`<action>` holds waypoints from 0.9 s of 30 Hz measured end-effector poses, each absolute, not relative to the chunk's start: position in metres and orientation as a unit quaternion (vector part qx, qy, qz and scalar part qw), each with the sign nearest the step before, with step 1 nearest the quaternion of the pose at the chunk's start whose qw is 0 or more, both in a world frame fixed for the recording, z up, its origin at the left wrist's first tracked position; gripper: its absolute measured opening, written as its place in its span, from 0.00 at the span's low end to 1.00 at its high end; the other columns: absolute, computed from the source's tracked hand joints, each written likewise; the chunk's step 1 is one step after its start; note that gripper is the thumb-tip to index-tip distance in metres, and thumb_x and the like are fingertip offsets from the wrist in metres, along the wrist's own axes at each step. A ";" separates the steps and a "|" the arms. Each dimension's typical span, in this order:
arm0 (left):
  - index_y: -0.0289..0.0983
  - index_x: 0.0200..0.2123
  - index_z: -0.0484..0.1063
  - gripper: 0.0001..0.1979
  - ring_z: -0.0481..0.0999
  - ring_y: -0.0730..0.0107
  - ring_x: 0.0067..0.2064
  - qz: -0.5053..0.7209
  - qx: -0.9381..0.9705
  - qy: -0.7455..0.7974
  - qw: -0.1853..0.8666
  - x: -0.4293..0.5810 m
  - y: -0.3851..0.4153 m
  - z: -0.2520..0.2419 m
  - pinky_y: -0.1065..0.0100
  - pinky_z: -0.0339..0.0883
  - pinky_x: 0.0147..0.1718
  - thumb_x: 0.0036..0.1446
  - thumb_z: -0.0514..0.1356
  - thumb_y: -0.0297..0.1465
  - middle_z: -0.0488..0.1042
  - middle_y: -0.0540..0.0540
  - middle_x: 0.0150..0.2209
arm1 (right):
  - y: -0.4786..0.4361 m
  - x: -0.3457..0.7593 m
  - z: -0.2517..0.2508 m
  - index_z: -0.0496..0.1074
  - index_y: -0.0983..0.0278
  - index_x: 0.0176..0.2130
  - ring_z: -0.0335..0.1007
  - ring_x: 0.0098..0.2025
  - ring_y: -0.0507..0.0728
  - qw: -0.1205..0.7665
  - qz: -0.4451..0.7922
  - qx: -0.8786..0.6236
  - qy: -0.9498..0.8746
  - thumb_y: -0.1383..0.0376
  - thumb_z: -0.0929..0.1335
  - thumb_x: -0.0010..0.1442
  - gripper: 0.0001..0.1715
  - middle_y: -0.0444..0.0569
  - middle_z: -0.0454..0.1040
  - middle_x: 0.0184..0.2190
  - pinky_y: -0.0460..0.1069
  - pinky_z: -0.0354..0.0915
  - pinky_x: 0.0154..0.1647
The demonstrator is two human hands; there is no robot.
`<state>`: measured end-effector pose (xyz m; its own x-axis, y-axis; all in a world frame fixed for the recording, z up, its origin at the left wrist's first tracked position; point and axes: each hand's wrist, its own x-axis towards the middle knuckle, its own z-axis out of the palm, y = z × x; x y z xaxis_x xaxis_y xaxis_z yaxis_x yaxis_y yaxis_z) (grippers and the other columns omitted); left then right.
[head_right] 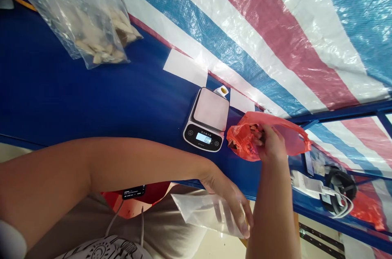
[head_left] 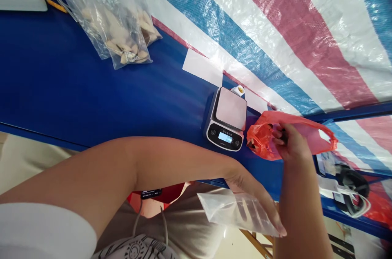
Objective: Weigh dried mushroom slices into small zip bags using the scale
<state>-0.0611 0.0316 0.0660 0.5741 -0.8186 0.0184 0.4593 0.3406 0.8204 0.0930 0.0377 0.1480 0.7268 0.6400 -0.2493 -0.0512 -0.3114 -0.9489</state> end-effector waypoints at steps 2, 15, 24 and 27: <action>0.42 0.42 0.79 0.23 0.79 0.70 0.43 -0.399 0.418 -0.210 0.789 -0.065 0.037 0.072 0.69 0.77 0.43 0.39 0.78 0.31 0.78 0.54 0.43 | 0.025 0.083 0.163 0.70 0.62 0.28 0.54 0.19 0.46 0.500 0.332 -0.771 -0.216 0.63 0.82 0.48 0.19 0.40 0.65 0.20 0.40 0.46 0.12; 0.36 0.44 0.76 0.26 0.77 0.74 0.41 -0.298 0.408 -0.201 0.839 -0.070 0.042 0.070 0.71 0.73 0.44 0.43 0.78 0.34 0.76 0.53 0.39 | -0.087 0.030 0.210 0.76 0.61 0.41 0.68 0.30 0.53 0.127 0.450 -0.792 -0.393 0.44 0.73 0.64 0.24 0.44 0.71 0.28 0.47 0.63 0.30; 0.39 0.56 0.68 0.36 0.79 0.67 0.53 -0.257 0.406 -0.191 0.856 -0.072 0.045 0.070 0.62 0.74 0.52 0.47 0.78 0.38 0.76 0.49 0.50 | -0.083 0.015 0.216 0.73 0.61 0.31 0.61 0.25 0.52 0.154 0.305 -0.830 -0.440 0.39 0.68 0.67 0.30 0.45 0.68 0.24 0.46 0.59 0.25; 0.35 0.53 0.70 0.30 0.81 0.60 0.51 -0.181 0.465 -0.223 0.837 -0.072 0.044 0.071 0.55 0.77 0.51 0.52 0.74 0.42 0.77 0.46 0.47 | -0.081 0.012 0.208 0.68 0.61 0.27 0.57 0.24 0.51 0.153 0.283 -0.840 -0.436 0.39 0.65 0.69 0.33 0.43 0.63 0.22 0.46 0.55 0.24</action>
<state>-0.0719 0.0444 0.0706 0.8343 -0.5116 0.2054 0.0958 0.5015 0.8598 0.0124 -0.0811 0.2079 0.4596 0.8198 -0.3417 0.6466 -0.5726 -0.5041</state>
